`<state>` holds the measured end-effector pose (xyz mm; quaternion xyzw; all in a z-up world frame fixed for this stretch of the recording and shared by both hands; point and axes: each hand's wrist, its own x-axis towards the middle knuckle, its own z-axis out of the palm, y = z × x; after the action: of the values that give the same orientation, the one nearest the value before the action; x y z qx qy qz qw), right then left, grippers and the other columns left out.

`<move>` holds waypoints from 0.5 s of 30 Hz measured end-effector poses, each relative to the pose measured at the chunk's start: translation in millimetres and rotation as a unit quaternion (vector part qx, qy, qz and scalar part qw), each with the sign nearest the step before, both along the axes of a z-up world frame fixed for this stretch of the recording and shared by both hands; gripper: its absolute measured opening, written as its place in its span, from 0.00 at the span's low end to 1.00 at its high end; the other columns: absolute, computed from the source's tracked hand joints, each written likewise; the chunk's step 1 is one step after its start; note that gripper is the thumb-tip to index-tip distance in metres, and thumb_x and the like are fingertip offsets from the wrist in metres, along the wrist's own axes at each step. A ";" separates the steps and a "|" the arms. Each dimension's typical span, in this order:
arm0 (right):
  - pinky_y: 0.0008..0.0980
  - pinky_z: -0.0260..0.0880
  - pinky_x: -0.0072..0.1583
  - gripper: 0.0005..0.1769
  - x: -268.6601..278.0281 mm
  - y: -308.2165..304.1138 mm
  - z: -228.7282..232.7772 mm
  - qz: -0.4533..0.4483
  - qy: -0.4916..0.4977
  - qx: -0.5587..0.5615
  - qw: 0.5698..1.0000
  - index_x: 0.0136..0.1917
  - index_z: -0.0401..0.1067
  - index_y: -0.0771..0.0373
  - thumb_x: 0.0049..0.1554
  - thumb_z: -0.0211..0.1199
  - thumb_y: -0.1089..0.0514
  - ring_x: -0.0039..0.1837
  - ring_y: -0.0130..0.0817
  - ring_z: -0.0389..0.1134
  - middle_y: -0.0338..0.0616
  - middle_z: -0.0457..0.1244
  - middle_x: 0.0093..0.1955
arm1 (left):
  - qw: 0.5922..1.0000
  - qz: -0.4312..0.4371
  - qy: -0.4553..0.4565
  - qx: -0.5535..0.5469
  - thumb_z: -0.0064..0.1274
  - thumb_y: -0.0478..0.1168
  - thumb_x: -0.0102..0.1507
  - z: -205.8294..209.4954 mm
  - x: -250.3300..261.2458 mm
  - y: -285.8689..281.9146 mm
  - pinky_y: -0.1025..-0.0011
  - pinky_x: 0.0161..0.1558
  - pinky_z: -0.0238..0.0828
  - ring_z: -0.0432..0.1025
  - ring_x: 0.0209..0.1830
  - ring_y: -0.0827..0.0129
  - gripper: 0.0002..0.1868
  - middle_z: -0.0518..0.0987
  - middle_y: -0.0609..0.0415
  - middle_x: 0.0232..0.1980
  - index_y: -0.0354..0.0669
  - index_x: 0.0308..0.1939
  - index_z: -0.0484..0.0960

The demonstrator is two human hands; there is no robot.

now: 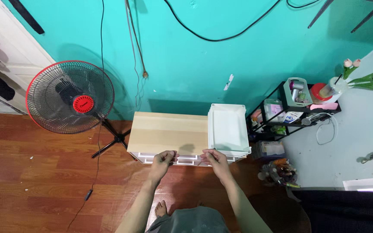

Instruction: The person assembles a white plastic tray by attaching black corner feet to its underside. They place the tray on a wooden surface, insert the feet into the corners, and press them to secure them. The person repeats this process for multiple trays.

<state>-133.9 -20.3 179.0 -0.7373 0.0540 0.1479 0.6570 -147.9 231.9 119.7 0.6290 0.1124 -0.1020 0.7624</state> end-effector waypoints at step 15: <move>0.30 0.74 0.54 0.18 1.7 0.7 -4.7 0.004 0.001 -0.001 1.000 0.58 0.72 0.67 0.62 0.51 0.54 0.50 0.33 0.72 0.49 0.69 0.49 | 1.000 0.006 0.004 0.015 0.46 0.45 0.67 4.0 -1.7 3.0 0.74 0.44 0.71 0.76 0.41 0.73 0.17 0.84 0.54 0.43 0.35 0.48 0.82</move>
<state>-132.2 -19.6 174.4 -0.7378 0.0521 0.1513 0.6558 -149.6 234.9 123.7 0.6390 0.1206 -0.0981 0.7534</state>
